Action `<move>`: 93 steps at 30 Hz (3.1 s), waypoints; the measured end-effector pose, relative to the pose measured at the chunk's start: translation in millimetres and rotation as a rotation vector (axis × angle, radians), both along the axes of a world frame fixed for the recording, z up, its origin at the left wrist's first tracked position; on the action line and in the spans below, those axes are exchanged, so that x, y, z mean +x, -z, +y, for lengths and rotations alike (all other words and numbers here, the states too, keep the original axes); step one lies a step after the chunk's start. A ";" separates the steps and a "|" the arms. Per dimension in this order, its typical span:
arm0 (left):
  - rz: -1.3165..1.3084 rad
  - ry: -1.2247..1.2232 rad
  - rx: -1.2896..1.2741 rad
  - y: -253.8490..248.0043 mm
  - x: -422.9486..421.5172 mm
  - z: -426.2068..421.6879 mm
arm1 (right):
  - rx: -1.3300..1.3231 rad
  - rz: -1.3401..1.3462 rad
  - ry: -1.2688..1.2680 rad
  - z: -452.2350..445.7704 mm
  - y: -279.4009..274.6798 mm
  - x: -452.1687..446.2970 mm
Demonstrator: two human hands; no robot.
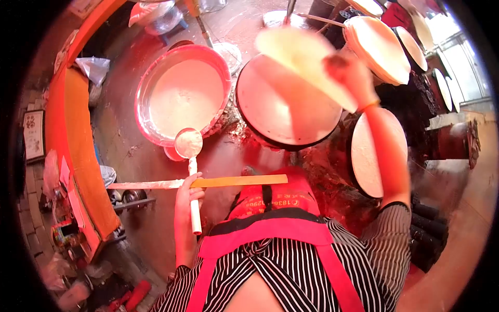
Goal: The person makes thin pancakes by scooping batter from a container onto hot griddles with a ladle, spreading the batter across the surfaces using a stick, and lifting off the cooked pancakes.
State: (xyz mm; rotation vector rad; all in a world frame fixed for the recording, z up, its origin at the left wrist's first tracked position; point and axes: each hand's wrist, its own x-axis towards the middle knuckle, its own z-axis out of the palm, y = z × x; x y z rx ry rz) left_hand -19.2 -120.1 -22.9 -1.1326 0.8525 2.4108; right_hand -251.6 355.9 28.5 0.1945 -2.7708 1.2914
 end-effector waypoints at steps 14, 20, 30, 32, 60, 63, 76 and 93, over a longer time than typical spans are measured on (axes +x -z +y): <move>0.003 -0.229 0.229 -73.6 -16.8 91.6 | -1.170 0.247 0.733 369.7 -39.5 -81.0; 0.004 -0.324 0.356 -111.8 -13.9 140.8 | -1.286 0.219 1.256 378.7 124.6 -109.5; 0.046 -0.177 0.145 -134.3 27.3 147.1 | -1.165 -0.052 1.219 314.8 74.2 -67.5; 0.119 -0.064 0.231 -106.9 39.3 118.1 | -1.095 -0.010 1.182 280.1 55.4 5.5; -0.531 1.293 0.552 -116.7 258.0 389.8 | -0.655 1.176 3.093 -91.1 4.2 1347.9; -0.499 1.220 0.603 -123.8 257.5 370.3 | -0.853 1.424 2.504 -82.7 18.0 1332.1; -0.089 0.732 0.406 -70.2 238.5 321.9 | -1.232 -0.194 1.204 378.6 201.6 856.0; 0.047 0.332 0.339 -11.7 178.9 294.4 | 0.737 0.094 -0.403 254.9 161.0 521.4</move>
